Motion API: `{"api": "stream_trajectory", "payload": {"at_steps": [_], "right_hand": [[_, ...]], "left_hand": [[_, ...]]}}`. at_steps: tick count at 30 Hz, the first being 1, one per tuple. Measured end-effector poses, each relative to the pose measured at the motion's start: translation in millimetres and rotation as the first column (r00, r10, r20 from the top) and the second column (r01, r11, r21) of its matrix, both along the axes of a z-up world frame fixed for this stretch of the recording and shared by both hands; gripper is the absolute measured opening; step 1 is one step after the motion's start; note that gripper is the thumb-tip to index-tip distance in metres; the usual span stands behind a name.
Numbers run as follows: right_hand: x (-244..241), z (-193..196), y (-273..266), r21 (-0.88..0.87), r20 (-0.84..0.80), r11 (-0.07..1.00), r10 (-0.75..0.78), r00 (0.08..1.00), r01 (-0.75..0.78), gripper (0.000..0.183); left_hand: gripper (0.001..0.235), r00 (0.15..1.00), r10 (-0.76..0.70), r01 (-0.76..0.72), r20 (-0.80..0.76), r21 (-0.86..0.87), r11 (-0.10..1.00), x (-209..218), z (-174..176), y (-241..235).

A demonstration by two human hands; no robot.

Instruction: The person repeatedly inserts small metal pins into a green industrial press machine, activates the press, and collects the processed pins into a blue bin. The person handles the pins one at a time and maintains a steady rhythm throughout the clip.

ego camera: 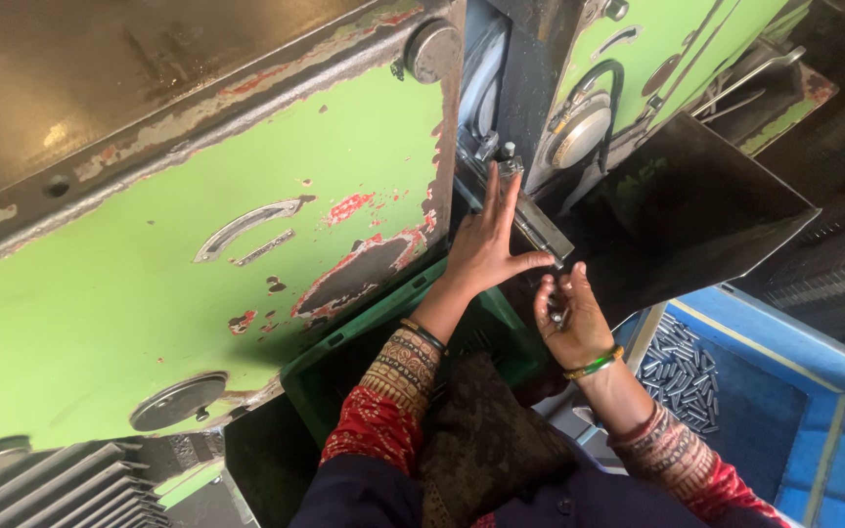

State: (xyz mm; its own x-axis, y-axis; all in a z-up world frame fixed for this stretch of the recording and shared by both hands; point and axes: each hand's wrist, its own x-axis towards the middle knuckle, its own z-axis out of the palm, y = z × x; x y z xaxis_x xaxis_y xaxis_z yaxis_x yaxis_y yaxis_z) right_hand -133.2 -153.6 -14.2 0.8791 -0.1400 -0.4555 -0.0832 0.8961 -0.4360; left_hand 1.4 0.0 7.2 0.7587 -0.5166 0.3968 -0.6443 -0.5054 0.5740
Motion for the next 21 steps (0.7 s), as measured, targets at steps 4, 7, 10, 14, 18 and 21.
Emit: {"api": "stream_trajectory", "payload": {"at_steps": [4, 7, 10, 14, 18, 21], "right_hand": [[-19, 20, 7, -0.135, -0.049, 0.985, 0.098, 0.994, -0.104, 0.024], [-27, 28, 9, -0.126, -0.055, 0.98, 0.147, 0.988, -0.153, 0.035], [-29, 27, 8, -0.116, -0.051, 0.986, 0.111, 0.992, -0.116, 0.033], [-24, 18, 1, -0.001, 0.035, 1.0, 0.018, 0.999, -0.018, 0.019], [-10, 9, -4, -0.014, -0.083, 0.997, -0.072, 0.994, 0.072, 0.01], [-2, 3, -4, -0.01, -0.066, 0.998, -0.066, 0.996, 0.065, 0.009]], "left_hand": [[0.118, 0.995, -0.003, 0.005, 0.097, -0.021, 1.0, 2, -5, 2], [0.113, 0.992, -0.001, 0.003, 0.126, -0.02, 1.0, 2, -8, 2], [0.108, 0.997, -0.006, 0.006, 0.075, 0.001, 1.0, 3, -9, 1], [0.102, 0.998, 0.012, -0.014, 0.054, 0.026, 1.0, 3, -12, -1], [0.097, 0.996, 0.04, -0.041, 0.075, 0.016, 0.999, 0, -10, -1], [0.112, 0.991, 0.025, -0.022, 0.131, -0.031, 0.999, 0, -4, 1]]}}
